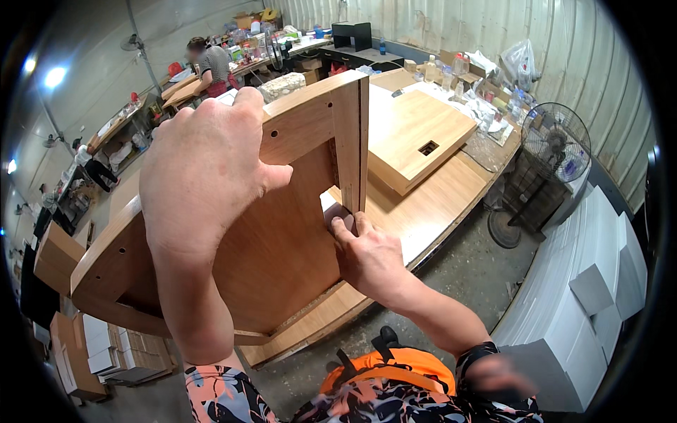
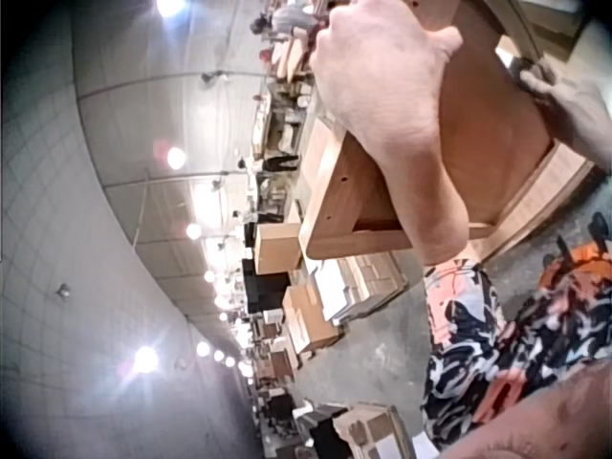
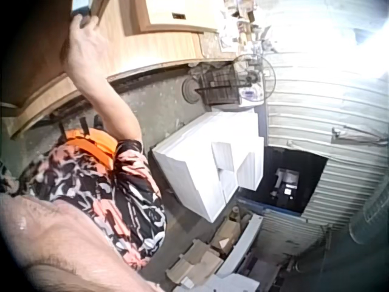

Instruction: The person sands the interior and exterior edges of wooden panels using a sanding block, flips the panels over, and carries them across a factory floor.

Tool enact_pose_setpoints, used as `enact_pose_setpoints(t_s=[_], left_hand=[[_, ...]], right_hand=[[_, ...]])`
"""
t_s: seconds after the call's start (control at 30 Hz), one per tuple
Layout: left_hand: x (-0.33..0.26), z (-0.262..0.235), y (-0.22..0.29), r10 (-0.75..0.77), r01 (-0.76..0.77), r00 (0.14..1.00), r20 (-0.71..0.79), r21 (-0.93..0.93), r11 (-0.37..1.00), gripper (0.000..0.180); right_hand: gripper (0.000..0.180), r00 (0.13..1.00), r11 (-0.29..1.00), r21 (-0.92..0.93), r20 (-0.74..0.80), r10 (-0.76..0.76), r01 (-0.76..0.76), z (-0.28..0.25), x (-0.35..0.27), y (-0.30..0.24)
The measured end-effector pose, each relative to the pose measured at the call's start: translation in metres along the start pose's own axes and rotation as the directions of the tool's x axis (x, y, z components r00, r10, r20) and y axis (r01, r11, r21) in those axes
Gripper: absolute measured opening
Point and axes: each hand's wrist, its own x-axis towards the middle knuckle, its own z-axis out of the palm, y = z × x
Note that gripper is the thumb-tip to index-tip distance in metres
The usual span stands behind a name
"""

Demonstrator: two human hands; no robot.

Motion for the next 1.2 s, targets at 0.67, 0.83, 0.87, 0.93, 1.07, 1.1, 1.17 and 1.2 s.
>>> enact_pose_setpoints(t_s=[0.67, 0.83, 0.87, 0.93, 1.07, 1.1, 1.17, 1.2], left_hand=[[0.002, 0.003, -0.005, 0.027, -0.028, 0.999, -0.023, -0.033, 0.999, 0.049], [-0.005, -0.002, 0.004, 0.022, -0.021, 1.0, -0.022, 0.039, 0.999, 0.059], [-0.001, 0.0, 0.006, 0.032, -0.032, 0.999, -0.023, -0.002, 0.999, 0.058], [0.003, 0.001, 0.0, 0.036, -0.039, 0.999, -0.035, -0.069, 0.997, 0.056], [0.001, -0.001, -0.01, 0.03, -0.032, 0.999, -0.034, -0.045, 0.998, 0.051], [0.003, -0.001, -0.011, 0.012, -0.013, 1.0, -0.019, -0.052, 0.999, 0.051], [0.006, -0.003, -0.007, -0.006, 0.008, 1.0, 0.029, -0.075, 0.997, 0.051], [0.006, -0.003, -0.007, -0.008, 0.01, 1.0, 0.03, -0.073, 0.997, 0.05]], right_hand=[[0.052, 0.998, 0.992, 0.129, -0.059, 0.007, 0.0, 0.008, -0.005, 0.008], [0.053, 0.998, 0.988, 0.149, 0.061, 0.031, -0.039, -0.013, -0.013, 0.002], [0.053, 0.998, 0.984, 0.166, 0.048, 0.052, -0.059, -0.015, -0.007, 0.005], [0.056, 1.0, 0.983, 0.183, -0.014, 0.024, -0.021, 0.001, -0.002, 0.009], [0.061, 0.989, 0.987, 0.142, 0.138, 0.056, -0.075, -0.015, -0.014, -0.006], [0.061, 0.987, 0.988, 0.138, 0.151, 0.049, -0.07, -0.016, -0.015, -0.005], [0.061, 0.992, 0.989, 0.138, 0.121, 0.029, -0.046, -0.01, -0.012, 0.0], [0.061, 0.998, 0.989, 0.146, 0.065, 0.002, -0.011, 0.004, 0.0, 0.001]])
